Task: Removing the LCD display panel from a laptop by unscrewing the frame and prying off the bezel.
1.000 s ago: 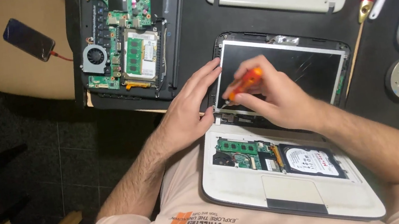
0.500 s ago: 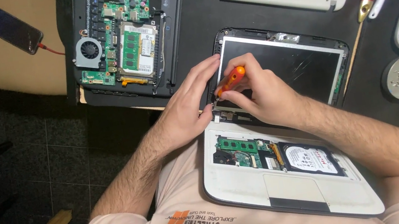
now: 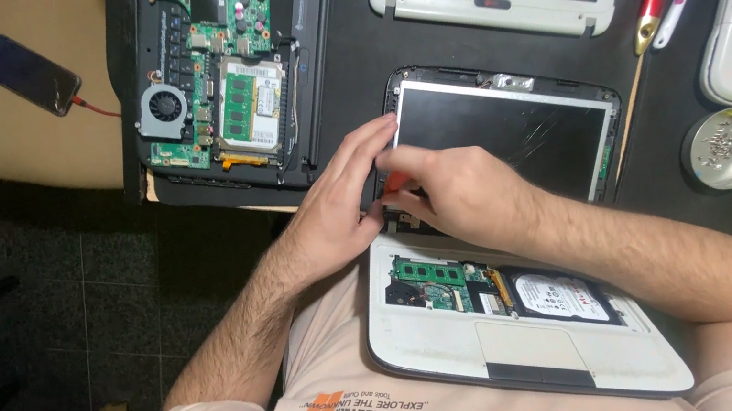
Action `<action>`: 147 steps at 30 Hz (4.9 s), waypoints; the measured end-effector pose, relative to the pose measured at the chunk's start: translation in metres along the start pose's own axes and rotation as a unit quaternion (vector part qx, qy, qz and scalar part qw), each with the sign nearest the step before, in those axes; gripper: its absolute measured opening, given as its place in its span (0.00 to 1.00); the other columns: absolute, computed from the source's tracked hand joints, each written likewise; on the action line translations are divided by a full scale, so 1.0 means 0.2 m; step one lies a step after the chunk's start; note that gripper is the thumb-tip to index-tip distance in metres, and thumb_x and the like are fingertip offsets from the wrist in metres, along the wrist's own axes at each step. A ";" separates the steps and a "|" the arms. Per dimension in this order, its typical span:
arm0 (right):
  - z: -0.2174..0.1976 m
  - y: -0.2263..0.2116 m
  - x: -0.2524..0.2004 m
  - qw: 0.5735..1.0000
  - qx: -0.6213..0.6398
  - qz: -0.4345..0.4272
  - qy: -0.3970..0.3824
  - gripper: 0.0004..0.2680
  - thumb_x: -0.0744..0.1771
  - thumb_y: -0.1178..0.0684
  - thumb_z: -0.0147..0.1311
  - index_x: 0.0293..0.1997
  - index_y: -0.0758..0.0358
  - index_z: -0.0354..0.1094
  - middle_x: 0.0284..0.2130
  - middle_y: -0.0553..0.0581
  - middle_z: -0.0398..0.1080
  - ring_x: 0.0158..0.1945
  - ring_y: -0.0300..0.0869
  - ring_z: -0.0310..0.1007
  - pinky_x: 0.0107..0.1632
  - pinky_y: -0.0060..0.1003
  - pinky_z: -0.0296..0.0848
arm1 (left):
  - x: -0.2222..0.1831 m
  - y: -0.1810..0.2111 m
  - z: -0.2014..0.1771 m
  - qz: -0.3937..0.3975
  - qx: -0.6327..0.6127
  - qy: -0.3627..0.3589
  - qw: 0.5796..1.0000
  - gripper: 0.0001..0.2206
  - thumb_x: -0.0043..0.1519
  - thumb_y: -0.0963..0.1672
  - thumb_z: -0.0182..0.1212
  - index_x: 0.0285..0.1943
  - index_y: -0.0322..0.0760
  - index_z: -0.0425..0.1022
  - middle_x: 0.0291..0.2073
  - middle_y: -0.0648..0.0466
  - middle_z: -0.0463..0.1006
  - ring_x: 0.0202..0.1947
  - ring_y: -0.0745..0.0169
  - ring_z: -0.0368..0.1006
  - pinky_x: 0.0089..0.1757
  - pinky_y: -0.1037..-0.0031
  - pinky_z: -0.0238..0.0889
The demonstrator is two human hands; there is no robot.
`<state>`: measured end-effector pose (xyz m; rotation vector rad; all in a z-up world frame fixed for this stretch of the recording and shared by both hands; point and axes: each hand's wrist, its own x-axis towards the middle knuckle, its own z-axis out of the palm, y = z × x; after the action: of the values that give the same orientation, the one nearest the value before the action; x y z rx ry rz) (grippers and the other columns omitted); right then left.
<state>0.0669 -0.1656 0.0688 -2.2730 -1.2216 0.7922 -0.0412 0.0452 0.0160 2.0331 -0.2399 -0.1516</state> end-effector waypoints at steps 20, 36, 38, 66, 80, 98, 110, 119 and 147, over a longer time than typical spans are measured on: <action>0.06 0.09 -0.03 0.929 0.319 -0.181 0.044 0.12 0.73 0.49 0.73 0.58 0.57 0.72 0.43 0.57 0.86 0.37 0.46 0.91 0.46 0.42 0.92 | 0.02 0.06 -0.04 -0.015 0.005 -0.031 0.999 0.51 0.57 0.31 0.73 0.95 0.27 0.54 0.90 0.30 0.57 0.87 0.18 0.61 0.79 0.33 0.59; -0.04 0.06 -0.02 0.897 0.406 -0.175 -0.012 0.08 0.80 0.49 0.57 0.61 0.56 0.82 0.50 0.55 0.76 0.37 0.36 0.84 0.46 0.44 0.91 | 0.02 0.00 -0.01 0.000 0.030 -0.019 0.999 0.46 0.61 0.34 0.70 0.94 0.26 0.56 0.90 0.34 0.58 0.87 0.25 0.64 0.80 0.39 0.61; 0.04 0.12 -0.01 0.890 0.423 -0.167 -0.037 0.10 0.80 0.48 0.55 0.66 0.59 0.79 0.50 0.57 0.77 0.39 0.38 0.83 0.48 0.46 0.90 | 0.02 0.02 -0.02 -0.006 0.022 -0.025 0.999 0.48 0.60 0.33 0.71 0.94 0.27 0.55 0.90 0.34 0.58 0.87 0.23 0.63 0.80 0.37 0.61; 0.12 0.16 0.02 0.885 0.447 -0.126 -0.014 0.11 0.77 0.50 0.64 0.64 0.65 0.79 0.49 0.60 0.80 0.40 0.40 0.88 0.45 0.40 0.90 | 0.01 0.03 0.00 -0.027 0.001 -0.007 1.000 0.48 0.61 0.32 0.71 0.95 0.34 0.58 0.91 0.39 0.55 0.87 0.26 0.64 0.80 0.38 0.61; 0.05 0.10 0.03 0.910 0.384 -0.153 0.040 0.14 0.79 0.45 0.54 0.71 0.61 0.76 0.51 0.58 0.82 0.38 0.41 0.87 0.48 0.44 0.90 | 0.00 -0.02 0.02 -0.044 0.003 -0.014 0.999 0.47 0.61 0.31 0.66 0.96 0.36 0.58 0.91 0.40 0.54 0.87 0.23 0.63 0.80 0.36 0.61; 0.17 0.23 0.01 0.921 0.353 -0.146 0.075 0.11 0.79 0.52 0.54 0.70 0.63 0.75 0.47 0.59 0.82 0.39 0.44 0.90 0.52 0.48 0.91 | 0.01 0.00 0.00 -0.021 0.004 -0.014 1.000 0.47 0.62 0.29 0.64 0.96 0.35 0.56 0.91 0.39 0.56 0.90 0.25 0.59 0.82 0.36 0.57; 0.16 0.23 0.02 0.923 0.339 -0.160 0.085 0.11 0.80 0.52 0.54 0.70 0.63 0.75 0.46 0.57 0.79 0.38 0.44 0.90 0.51 0.47 0.91 | 0.02 0.01 -0.01 -0.031 0.003 -0.021 0.999 0.47 0.62 0.29 0.64 0.96 0.35 0.56 0.91 0.38 0.56 0.91 0.24 0.57 0.82 0.35 0.57; 0.09 0.17 -0.01 0.894 0.402 -0.196 0.013 0.20 0.80 0.49 0.48 0.85 0.65 0.66 0.58 0.63 0.75 0.42 0.42 0.88 0.51 0.51 0.92 | 0.02 -0.05 0.02 -0.030 0.009 -0.020 0.999 0.45 0.63 0.31 0.66 0.96 0.33 0.57 0.91 0.39 0.55 0.90 0.25 0.59 0.81 0.37 0.59; 0.08 0.26 -0.06 0.896 0.403 -0.143 0.119 0.11 0.79 0.50 0.53 0.67 0.65 0.69 0.39 0.61 0.85 0.35 0.41 0.87 0.47 0.43 0.90 | 0.01 0.05 -0.04 -0.019 -0.028 -0.009 0.999 0.45 0.64 0.30 0.60 0.97 0.35 0.55 0.90 0.36 0.59 0.90 0.22 0.57 0.80 0.33 0.57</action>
<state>0.0817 -0.2003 0.0286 -1.4225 -0.8542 0.7022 -0.0377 0.0473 0.0290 1.9824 -0.2059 -0.1985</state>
